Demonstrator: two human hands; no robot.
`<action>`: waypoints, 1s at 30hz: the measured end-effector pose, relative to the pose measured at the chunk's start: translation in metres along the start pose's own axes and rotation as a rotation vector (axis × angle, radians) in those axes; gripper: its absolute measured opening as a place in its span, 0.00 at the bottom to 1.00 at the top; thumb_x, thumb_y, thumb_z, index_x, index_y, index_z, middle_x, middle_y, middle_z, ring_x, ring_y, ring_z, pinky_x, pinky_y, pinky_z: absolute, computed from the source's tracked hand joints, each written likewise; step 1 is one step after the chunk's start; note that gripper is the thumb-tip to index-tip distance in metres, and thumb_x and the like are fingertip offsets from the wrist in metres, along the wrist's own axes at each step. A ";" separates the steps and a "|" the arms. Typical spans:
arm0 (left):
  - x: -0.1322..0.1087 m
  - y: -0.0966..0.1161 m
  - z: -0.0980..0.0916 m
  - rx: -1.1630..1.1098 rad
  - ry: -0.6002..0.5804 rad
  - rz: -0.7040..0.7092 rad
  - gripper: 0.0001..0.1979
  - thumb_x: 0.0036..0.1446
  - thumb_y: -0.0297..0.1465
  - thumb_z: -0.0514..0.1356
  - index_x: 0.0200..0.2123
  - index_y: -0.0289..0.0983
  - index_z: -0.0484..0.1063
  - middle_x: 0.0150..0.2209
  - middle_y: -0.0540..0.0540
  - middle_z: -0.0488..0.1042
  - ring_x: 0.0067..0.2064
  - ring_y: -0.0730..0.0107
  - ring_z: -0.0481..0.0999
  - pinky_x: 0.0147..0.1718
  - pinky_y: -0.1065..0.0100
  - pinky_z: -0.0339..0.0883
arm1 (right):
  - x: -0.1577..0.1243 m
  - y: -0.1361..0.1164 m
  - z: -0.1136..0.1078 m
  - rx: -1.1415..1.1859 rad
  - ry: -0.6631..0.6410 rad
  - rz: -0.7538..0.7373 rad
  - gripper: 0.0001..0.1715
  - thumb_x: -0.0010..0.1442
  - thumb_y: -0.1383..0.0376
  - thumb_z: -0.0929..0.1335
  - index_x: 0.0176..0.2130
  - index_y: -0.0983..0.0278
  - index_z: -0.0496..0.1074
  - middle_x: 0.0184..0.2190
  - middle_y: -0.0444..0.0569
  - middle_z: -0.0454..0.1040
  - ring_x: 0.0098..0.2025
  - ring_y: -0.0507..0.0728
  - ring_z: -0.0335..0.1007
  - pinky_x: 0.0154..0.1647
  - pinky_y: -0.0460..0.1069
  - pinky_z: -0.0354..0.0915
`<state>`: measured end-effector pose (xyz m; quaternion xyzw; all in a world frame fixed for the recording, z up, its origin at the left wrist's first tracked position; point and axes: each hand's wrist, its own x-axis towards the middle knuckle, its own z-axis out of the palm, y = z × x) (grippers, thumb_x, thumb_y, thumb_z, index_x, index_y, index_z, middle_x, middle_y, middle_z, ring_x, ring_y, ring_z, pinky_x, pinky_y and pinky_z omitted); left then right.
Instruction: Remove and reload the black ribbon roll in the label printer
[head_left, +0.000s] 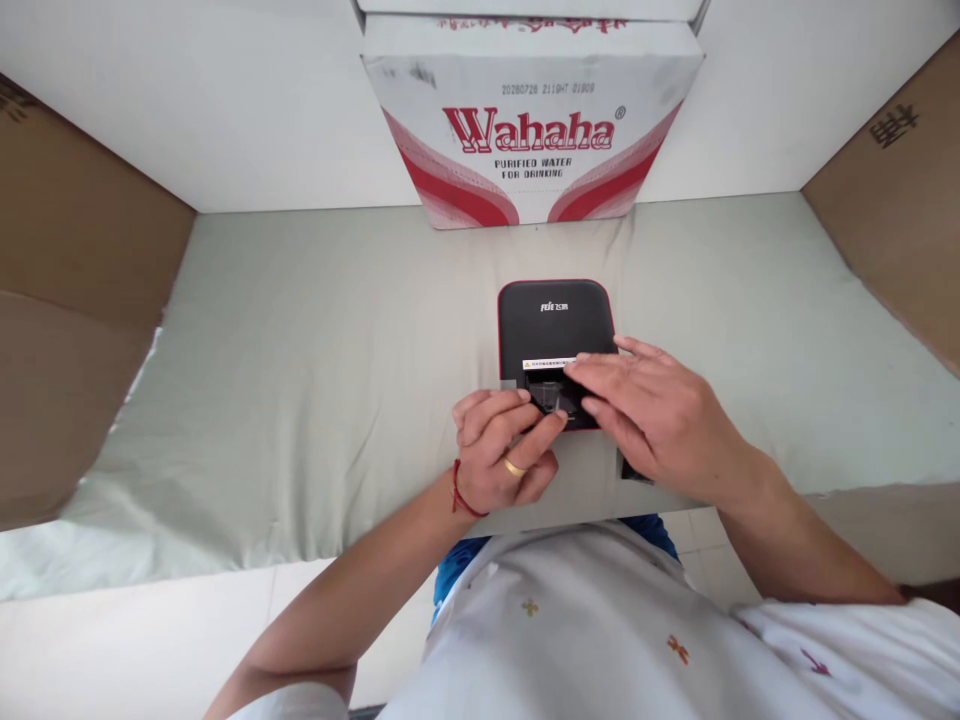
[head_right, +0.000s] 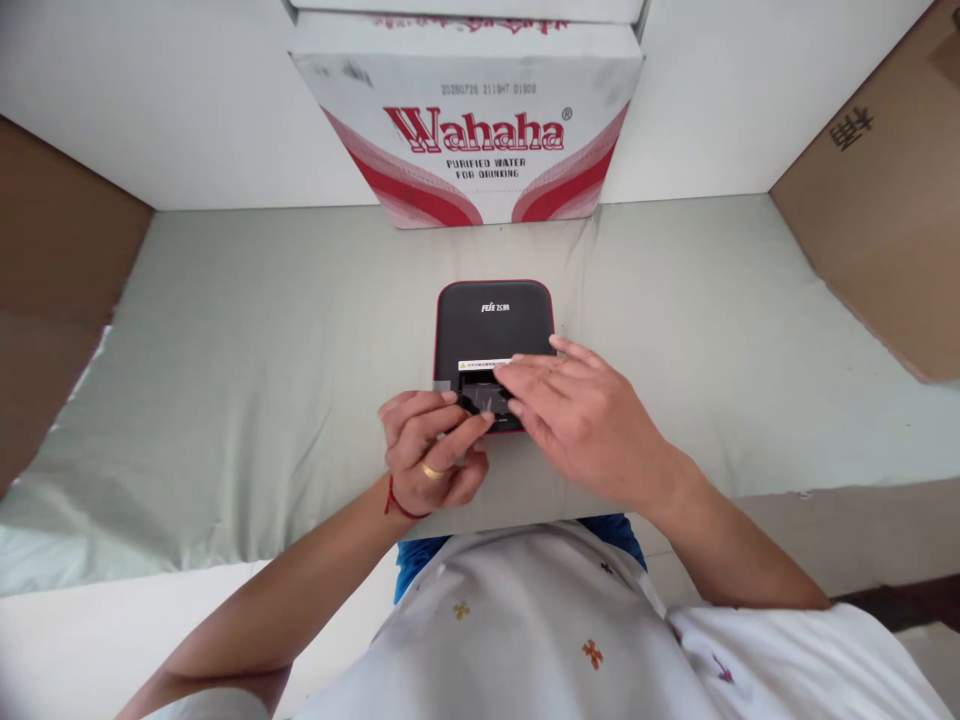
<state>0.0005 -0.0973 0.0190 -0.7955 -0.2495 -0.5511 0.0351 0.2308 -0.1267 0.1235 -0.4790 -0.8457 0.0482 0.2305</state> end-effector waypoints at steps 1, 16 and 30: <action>0.000 -0.002 -0.001 -0.023 0.017 -0.050 0.29 0.63 0.27 0.64 0.66 0.49 0.79 0.40 0.47 0.82 0.51 0.53 0.82 0.52 0.52 0.75 | -0.008 0.001 0.004 0.046 0.020 -0.043 0.21 0.83 0.67 0.66 0.67 0.61 0.82 0.61 0.53 0.90 0.65 0.62 0.87 0.79 0.64 0.72; -0.014 -0.062 0.016 -0.815 -0.187 -0.810 0.38 0.71 0.55 0.61 0.80 0.56 0.62 0.83 0.45 0.66 0.79 0.48 0.73 0.72 0.47 0.75 | -0.036 -0.004 0.015 0.133 0.160 -0.088 0.27 0.78 0.73 0.69 0.70 0.59 0.78 0.59 0.52 0.91 0.66 0.61 0.87 0.82 0.67 0.68; -0.017 -0.064 0.026 -1.000 -0.156 -0.871 0.49 0.65 0.54 0.72 0.82 0.61 0.53 0.87 0.46 0.57 0.87 0.48 0.58 0.82 0.45 0.62 | -0.027 0.001 0.017 0.198 0.235 -0.141 0.23 0.77 0.75 0.69 0.64 0.57 0.81 0.52 0.49 0.93 0.58 0.61 0.90 0.66 0.61 0.83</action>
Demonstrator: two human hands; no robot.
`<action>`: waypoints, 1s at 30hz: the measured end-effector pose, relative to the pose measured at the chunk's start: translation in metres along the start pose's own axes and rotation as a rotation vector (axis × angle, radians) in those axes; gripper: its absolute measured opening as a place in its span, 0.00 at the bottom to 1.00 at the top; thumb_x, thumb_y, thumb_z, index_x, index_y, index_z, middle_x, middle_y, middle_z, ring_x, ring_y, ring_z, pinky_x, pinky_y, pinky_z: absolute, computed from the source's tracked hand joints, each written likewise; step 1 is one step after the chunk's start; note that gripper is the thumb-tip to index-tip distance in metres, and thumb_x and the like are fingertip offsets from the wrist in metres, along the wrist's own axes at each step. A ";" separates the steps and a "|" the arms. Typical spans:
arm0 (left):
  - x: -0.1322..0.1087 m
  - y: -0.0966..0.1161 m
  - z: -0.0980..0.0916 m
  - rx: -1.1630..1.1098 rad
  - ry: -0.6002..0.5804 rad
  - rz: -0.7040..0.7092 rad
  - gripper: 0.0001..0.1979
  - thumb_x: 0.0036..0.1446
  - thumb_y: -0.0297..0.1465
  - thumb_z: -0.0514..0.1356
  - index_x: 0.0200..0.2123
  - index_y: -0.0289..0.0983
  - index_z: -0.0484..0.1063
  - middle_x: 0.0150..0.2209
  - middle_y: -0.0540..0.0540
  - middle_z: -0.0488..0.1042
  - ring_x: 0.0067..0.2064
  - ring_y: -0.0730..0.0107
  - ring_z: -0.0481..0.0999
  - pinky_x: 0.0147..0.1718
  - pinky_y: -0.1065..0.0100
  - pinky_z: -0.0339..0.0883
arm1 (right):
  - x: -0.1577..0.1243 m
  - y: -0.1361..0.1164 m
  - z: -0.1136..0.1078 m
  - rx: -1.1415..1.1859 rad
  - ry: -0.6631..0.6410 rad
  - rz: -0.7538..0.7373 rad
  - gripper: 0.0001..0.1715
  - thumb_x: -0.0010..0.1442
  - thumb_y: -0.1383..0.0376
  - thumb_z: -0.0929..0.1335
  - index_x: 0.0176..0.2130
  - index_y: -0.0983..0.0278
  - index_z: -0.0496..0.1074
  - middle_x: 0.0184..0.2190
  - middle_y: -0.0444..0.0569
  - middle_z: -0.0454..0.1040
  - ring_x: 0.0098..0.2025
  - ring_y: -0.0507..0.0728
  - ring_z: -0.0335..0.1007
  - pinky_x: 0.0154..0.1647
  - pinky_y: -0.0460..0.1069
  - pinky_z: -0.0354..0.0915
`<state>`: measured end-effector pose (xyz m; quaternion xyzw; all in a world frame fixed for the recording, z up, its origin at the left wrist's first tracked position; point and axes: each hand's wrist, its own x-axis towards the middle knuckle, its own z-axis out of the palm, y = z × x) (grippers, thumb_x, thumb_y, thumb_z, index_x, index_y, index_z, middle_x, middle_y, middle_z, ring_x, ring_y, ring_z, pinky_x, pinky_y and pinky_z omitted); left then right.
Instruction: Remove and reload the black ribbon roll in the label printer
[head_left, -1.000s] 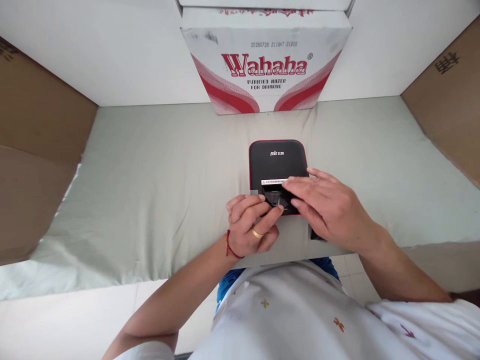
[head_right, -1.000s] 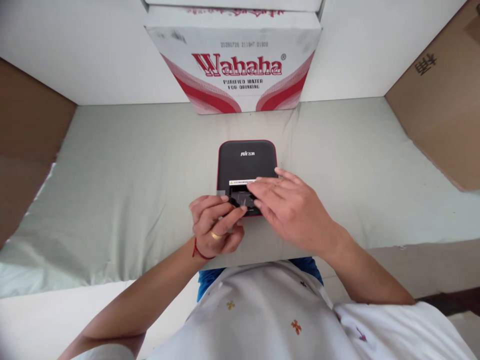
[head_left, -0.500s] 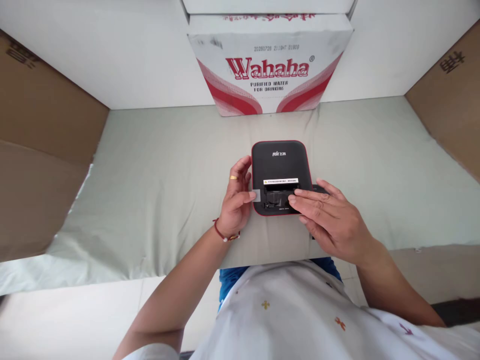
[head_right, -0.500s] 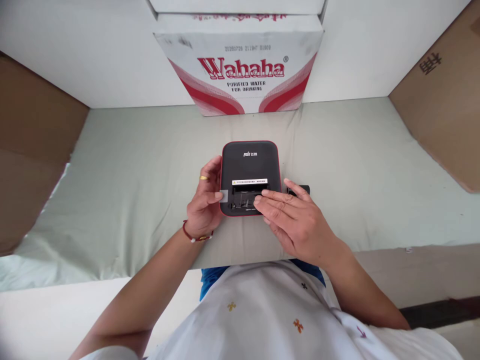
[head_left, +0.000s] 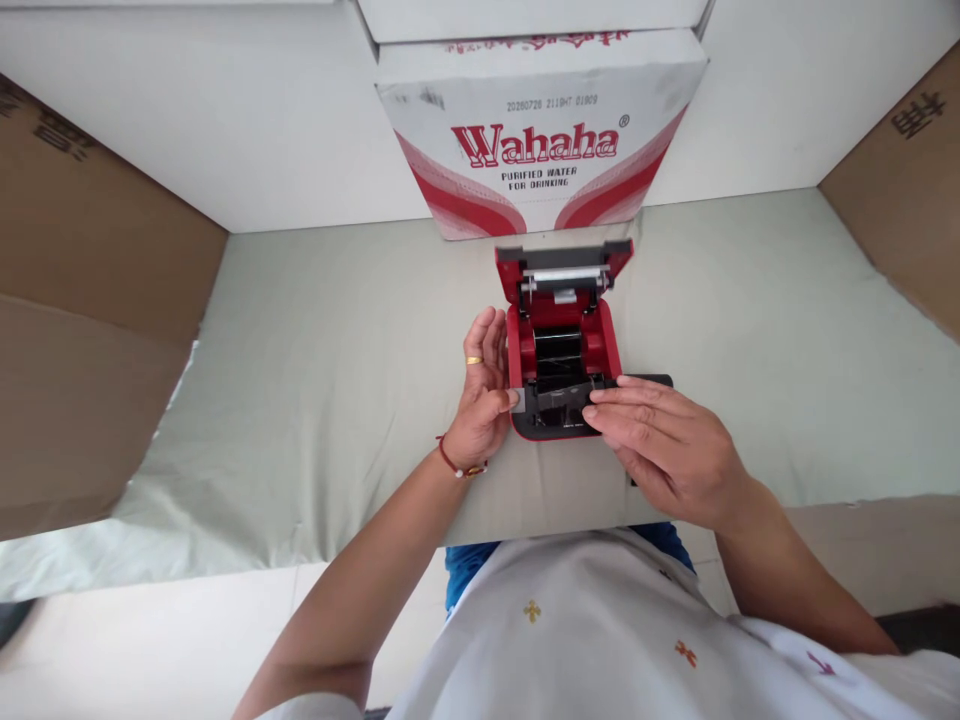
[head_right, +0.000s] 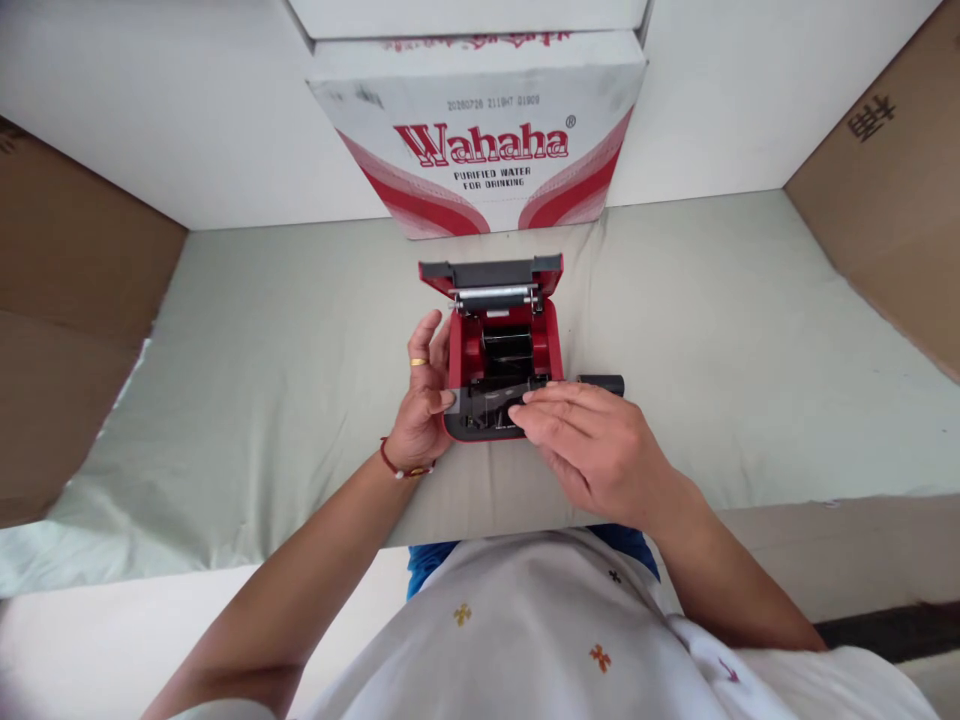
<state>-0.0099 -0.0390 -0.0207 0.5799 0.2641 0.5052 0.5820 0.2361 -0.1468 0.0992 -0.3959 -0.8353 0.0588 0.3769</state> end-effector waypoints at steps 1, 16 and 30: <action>0.000 -0.001 0.002 -0.087 -0.004 -0.010 0.49 0.62 0.54 0.74 0.81 0.61 0.57 0.86 0.47 0.58 0.87 0.46 0.57 0.83 0.44 0.59 | 0.005 0.003 -0.001 0.012 0.011 -0.006 0.22 0.78 0.74 0.69 0.63 0.58 0.81 0.49 0.49 0.93 0.54 0.60 0.91 0.60 0.59 0.85; 0.003 0.000 0.006 -0.293 0.071 -0.072 0.47 0.50 0.50 0.83 0.72 0.59 0.74 0.79 0.51 0.68 0.86 0.41 0.56 0.88 0.42 0.46 | 0.125 0.036 0.013 -0.523 -0.837 0.507 0.20 0.73 0.68 0.70 0.60 0.60 0.85 0.57 0.60 0.89 0.52 0.70 0.86 0.40 0.56 0.66; 0.006 0.000 0.009 -0.293 0.092 -0.068 0.44 0.52 0.50 0.82 0.70 0.57 0.74 0.77 0.48 0.70 0.82 0.41 0.63 0.84 0.41 0.55 | 0.130 0.019 0.022 -0.541 -0.839 0.578 0.23 0.75 0.74 0.64 0.56 0.63 0.84 0.55 0.62 0.88 0.54 0.69 0.86 0.41 0.55 0.65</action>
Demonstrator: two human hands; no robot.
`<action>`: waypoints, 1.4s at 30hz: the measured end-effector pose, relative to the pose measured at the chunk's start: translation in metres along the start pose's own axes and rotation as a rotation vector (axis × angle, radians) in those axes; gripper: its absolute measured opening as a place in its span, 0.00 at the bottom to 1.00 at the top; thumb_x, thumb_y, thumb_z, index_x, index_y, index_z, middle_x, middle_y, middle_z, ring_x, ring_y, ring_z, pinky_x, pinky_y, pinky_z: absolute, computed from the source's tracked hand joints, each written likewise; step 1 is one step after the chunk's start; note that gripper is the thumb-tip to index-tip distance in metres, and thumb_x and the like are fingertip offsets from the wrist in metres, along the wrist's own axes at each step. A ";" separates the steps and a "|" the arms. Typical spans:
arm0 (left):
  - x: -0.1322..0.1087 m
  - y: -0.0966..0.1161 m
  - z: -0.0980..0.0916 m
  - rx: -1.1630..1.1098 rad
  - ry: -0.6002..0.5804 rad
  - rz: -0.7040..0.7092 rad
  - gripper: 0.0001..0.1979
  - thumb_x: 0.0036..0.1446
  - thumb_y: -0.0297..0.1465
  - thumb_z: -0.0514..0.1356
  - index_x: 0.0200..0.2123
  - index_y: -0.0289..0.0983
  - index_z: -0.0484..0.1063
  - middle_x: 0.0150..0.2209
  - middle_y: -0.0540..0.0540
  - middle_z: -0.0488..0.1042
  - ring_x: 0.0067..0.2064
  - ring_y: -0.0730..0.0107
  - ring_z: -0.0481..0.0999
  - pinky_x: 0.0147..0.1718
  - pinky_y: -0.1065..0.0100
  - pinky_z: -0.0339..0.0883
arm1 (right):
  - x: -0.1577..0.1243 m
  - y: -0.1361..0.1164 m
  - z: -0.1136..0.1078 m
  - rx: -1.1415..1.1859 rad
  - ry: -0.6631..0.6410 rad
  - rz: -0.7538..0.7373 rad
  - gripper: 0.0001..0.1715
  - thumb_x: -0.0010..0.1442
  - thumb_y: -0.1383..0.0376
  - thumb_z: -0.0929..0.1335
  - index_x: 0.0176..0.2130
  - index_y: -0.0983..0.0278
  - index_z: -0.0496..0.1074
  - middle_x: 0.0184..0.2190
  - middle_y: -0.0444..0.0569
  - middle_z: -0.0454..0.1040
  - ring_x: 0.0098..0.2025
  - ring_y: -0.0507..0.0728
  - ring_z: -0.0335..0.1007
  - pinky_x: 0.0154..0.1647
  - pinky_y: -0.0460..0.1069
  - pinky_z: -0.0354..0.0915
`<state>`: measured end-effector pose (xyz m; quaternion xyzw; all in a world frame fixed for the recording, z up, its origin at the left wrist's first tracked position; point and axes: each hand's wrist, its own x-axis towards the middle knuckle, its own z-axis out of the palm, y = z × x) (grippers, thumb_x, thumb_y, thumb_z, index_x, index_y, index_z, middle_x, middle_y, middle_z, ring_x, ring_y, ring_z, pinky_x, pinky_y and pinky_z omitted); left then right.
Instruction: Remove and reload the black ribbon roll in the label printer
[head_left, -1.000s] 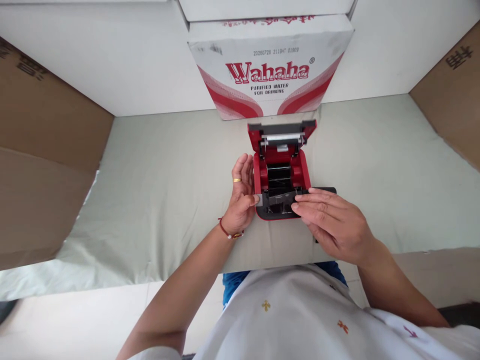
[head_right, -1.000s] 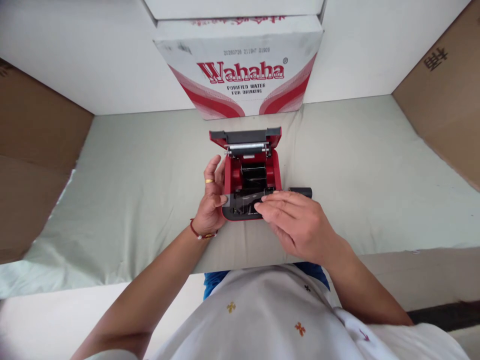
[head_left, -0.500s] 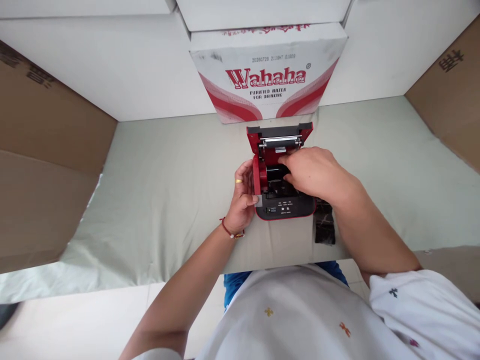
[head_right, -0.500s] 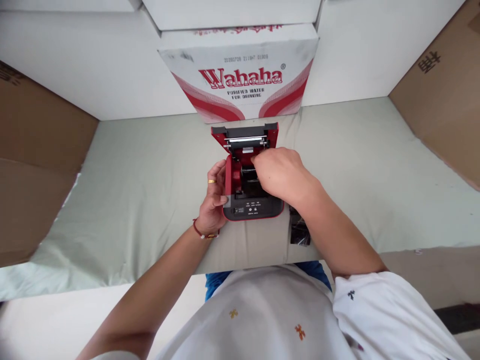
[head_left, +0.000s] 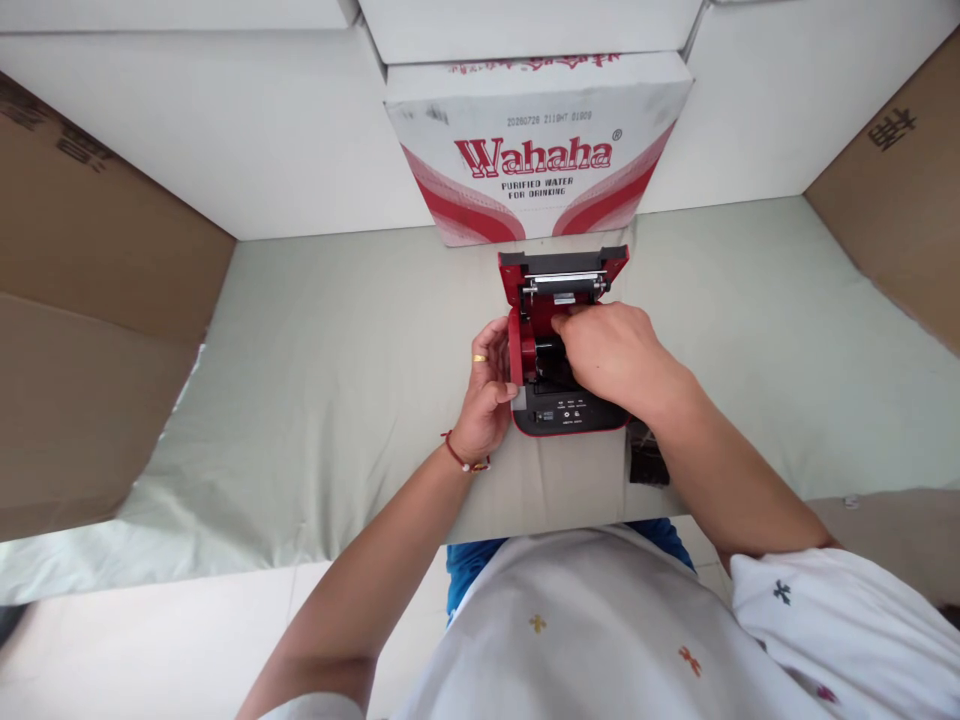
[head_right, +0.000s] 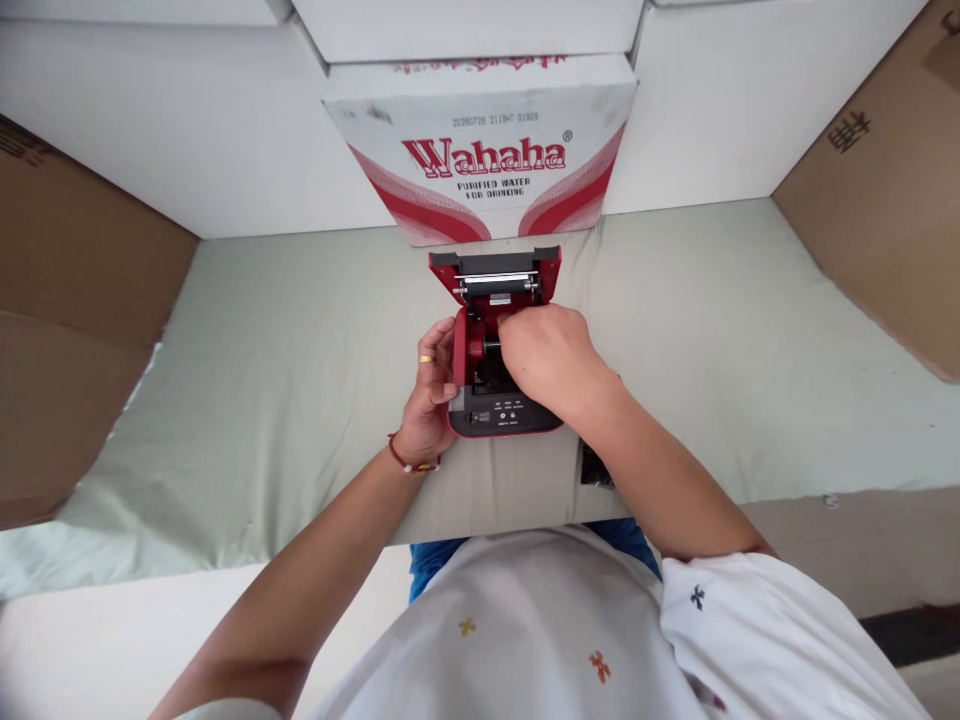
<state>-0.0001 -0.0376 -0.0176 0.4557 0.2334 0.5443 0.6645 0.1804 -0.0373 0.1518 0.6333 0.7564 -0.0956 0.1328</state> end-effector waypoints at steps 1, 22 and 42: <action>0.000 0.000 0.000 0.001 -0.002 0.001 0.44 0.53 0.50 0.82 0.71 0.57 0.74 0.77 0.48 0.70 0.82 0.42 0.64 0.84 0.41 0.55 | 0.000 0.001 0.002 0.013 0.011 0.003 0.23 0.75 0.74 0.64 0.58 0.63 0.84 0.55 0.62 0.89 0.54 0.69 0.86 0.42 0.55 0.66; 0.000 0.001 0.001 0.004 0.004 -0.003 0.44 0.51 0.51 0.82 0.70 0.57 0.75 0.78 0.48 0.70 0.83 0.44 0.63 0.83 0.45 0.58 | -0.081 0.059 0.033 1.175 0.471 -0.025 0.23 0.73 0.53 0.75 0.64 0.51 0.84 0.46 0.50 0.85 0.35 0.61 0.77 0.39 0.58 0.72; 0.000 0.006 0.000 0.024 0.006 -0.021 0.43 0.52 0.51 0.81 0.69 0.56 0.76 0.77 0.48 0.71 0.83 0.43 0.63 0.85 0.43 0.56 | -0.097 0.113 0.113 0.515 0.302 0.036 0.23 0.76 0.61 0.67 0.63 0.60 0.84 0.63 0.57 0.86 0.60 0.68 0.86 0.64 0.63 0.79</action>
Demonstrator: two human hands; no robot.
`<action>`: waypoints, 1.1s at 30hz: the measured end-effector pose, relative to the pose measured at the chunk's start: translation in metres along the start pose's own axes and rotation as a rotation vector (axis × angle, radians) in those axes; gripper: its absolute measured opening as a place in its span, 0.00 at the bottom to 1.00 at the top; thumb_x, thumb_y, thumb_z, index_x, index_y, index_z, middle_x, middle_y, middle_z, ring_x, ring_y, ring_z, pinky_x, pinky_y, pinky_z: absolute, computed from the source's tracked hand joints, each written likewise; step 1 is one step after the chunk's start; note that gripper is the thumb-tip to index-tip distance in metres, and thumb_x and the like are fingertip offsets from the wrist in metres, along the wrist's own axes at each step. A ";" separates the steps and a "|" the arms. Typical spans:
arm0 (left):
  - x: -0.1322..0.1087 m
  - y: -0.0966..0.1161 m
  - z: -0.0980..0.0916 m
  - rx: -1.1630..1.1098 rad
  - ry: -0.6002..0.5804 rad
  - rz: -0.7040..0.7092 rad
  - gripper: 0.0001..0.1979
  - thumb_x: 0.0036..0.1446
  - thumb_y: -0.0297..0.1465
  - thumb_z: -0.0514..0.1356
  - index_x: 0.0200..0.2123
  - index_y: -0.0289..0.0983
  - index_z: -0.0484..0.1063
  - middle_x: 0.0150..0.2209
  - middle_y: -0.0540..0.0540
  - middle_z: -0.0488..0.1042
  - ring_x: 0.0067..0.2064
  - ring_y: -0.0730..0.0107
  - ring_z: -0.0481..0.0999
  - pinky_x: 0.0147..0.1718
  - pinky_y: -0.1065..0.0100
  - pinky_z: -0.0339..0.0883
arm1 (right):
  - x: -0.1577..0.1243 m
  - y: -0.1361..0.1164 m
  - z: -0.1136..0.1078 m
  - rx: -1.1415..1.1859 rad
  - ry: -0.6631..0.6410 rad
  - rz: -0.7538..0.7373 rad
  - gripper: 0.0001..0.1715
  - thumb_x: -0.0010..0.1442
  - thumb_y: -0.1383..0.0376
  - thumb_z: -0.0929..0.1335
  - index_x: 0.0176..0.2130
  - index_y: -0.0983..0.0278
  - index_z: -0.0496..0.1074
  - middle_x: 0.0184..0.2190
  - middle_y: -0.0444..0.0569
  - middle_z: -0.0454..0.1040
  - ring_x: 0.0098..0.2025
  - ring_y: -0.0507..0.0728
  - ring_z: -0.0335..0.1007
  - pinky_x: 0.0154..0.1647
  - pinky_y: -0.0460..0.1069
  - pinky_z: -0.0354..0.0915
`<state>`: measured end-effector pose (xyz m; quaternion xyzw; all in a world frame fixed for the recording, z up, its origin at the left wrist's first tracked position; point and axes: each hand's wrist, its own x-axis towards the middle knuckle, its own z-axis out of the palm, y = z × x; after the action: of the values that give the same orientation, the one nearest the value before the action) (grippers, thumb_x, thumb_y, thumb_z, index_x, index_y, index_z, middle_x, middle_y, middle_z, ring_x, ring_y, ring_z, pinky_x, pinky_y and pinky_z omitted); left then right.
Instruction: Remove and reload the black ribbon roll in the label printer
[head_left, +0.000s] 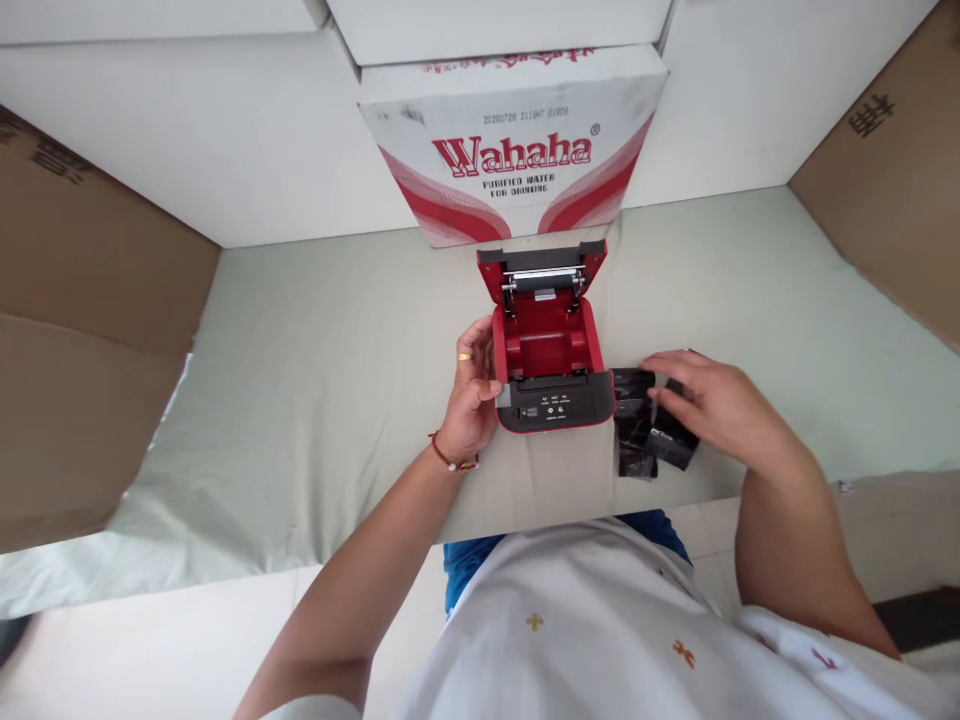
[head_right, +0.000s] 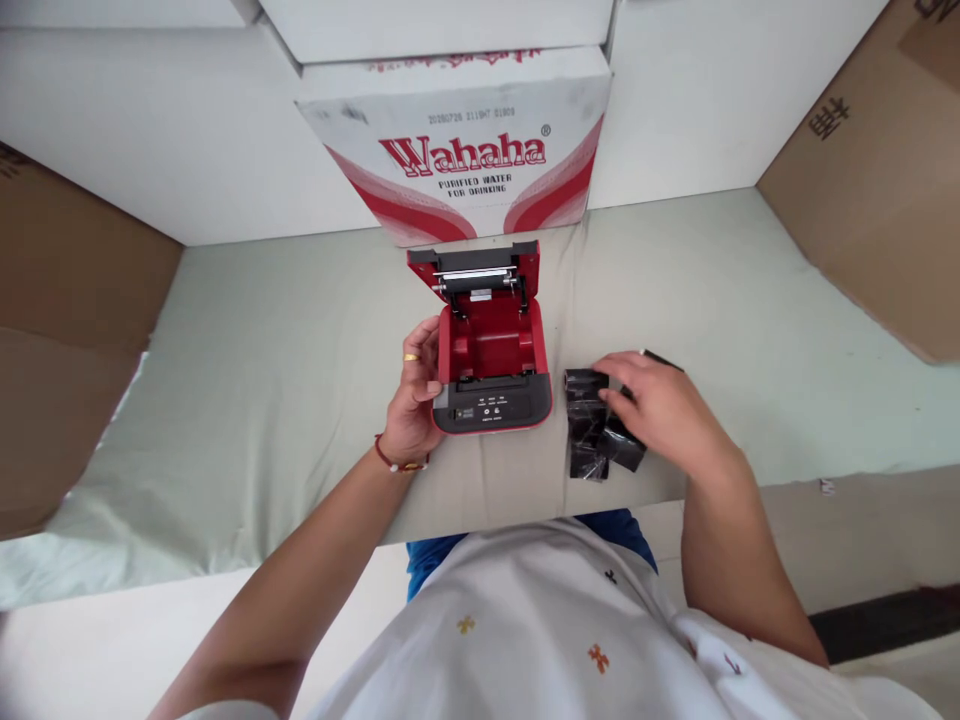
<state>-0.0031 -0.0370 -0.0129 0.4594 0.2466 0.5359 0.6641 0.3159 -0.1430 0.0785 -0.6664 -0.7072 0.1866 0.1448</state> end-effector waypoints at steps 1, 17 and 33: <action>0.000 0.000 0.000 -0.002 0.001 -0.001 0.43 0.52 0.51 0.81 0.69 0.57 0.76 0.77 0.49 0.71 0.83 0.43 0.63 0.84 0.43 0.57 | 0.004 -0.005 0.005 -0.027 -0.056 -0.009 0.24 0.76 0.64 0.67 0.64 0.61 0.83 0.65 0.58 0.86 0.61 0.68 0.86 0.64 0.63 0.79; 0.001 -0.002 0.001 -0.032 -0.014 0.004 0.43 0.51 0.49 0.83 0.69 0.57 0.76 0.77 0.49 0.71 0.81 0.45 0.65 0.82 0.45 0.60 | 0.014 -0.064 -0.084 0.415 -0.249 -0.137 0.22 0.72 0.52 0.76 0.62 0.50 0.87 0.25 0.41 0.75 0.25 0.59 0.71 0.27 0.54 0.69; -0.003 -0.003 0.001 0.086 -0.034 0.080 0.40 0.58 0.55 0.78 0.71 0.57 0.74 0.78 0.47 0.69 0.81 0.41 0.66 0.80 0.40 0.62 | 0.105 -0.151 -0.011 -0.495 -0.239 0.015 0.23 0.74 0.69 0.68 0.64 0.61 0.81 0.58 0.61 0.89 0.54 0.72 0.87 0.39 0.56 0.66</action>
<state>-0.0016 -0.0401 -0.0160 0.5061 0.2396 0.5431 0.6257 0.1788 -0.0442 0.1524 -0.6600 -0.7383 0.0866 -0.1086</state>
